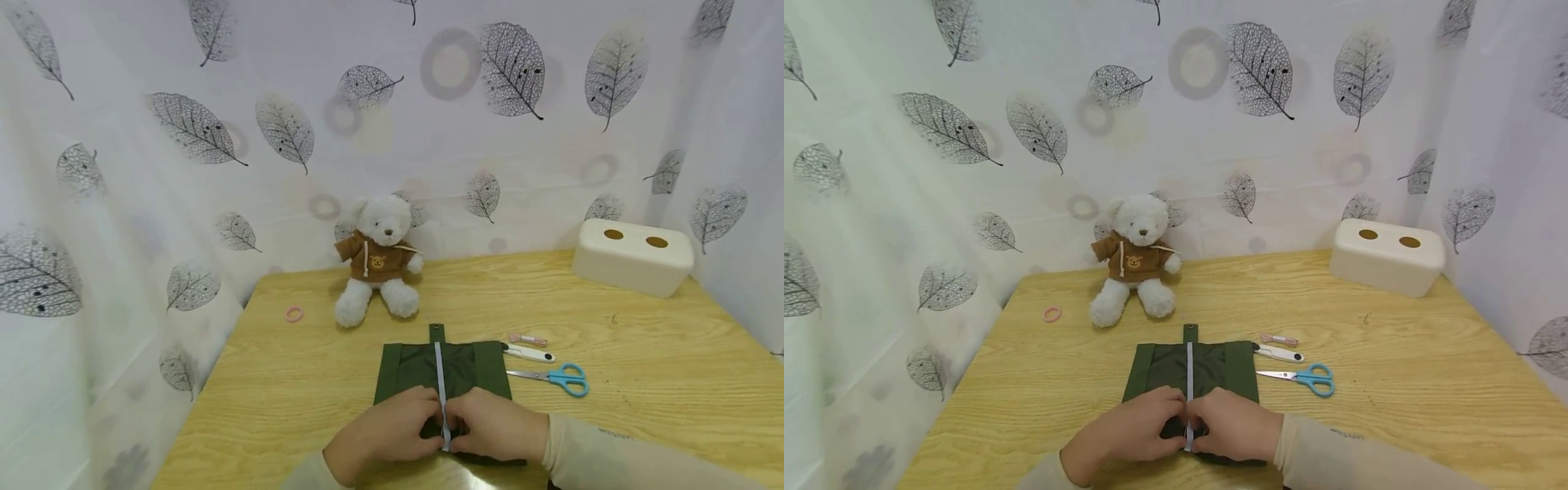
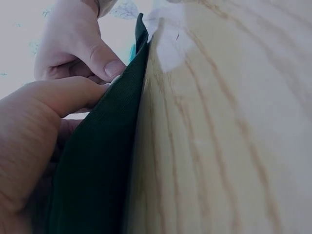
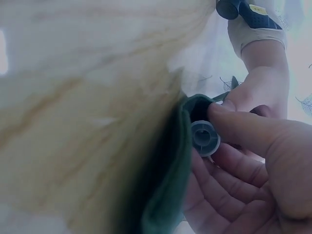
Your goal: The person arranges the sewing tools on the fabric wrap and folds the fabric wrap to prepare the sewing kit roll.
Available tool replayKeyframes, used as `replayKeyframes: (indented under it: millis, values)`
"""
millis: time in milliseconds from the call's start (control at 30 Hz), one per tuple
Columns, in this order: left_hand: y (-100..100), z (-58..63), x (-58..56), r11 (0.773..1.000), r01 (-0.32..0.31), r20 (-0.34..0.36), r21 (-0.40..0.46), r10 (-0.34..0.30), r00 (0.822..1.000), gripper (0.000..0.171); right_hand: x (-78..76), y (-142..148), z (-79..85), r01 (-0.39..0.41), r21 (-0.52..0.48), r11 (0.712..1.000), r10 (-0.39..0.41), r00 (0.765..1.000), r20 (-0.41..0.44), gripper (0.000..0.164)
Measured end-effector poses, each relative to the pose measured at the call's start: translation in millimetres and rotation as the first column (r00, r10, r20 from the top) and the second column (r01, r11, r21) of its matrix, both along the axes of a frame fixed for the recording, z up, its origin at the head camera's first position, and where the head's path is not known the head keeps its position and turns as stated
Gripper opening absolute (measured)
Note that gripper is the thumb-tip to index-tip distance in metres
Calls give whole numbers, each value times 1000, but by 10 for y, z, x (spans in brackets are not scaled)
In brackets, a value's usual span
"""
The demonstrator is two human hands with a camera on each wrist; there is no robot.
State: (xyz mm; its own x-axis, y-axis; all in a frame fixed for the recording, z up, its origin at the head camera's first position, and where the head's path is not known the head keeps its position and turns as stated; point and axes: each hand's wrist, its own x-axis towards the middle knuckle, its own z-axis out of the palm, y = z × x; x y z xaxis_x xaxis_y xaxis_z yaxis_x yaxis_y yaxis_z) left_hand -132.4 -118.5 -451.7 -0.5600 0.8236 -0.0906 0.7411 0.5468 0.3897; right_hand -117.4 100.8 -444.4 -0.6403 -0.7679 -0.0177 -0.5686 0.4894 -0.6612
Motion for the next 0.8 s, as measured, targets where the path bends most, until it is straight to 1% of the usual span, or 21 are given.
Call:
replayKeyframes:
  millis: [133,300,400,533,667,800]
  values:
    - [29,-20,-17,1000,-5,-16,-12,5,1000,17,-1,-2,21,-7,-1,1000,7,1000,-12,13]
    - [19,-19,-3,999,-34,14,-18,34,999,21,-10,-1,38,-34,22,999,33,999,9,15]
    - [10,-10,4,999,-38,28,-11,39,999,17,-12,19,50,-30,40,999,30,1000,1,19]
    - [-9,11,6,999,-41,43,-4,41,998,13,-4,45,68,-13,52,999,13,1000,-1,17]
    - [-37,40,9,1000,-29,55,-8,29,998,14,7,49,72,-15,36,999,13,999,50,15]
    - [-54,52,13,1000,-5,48,-7,6,999,17,14,46,60,-11,19,1000,9,995,97,14]
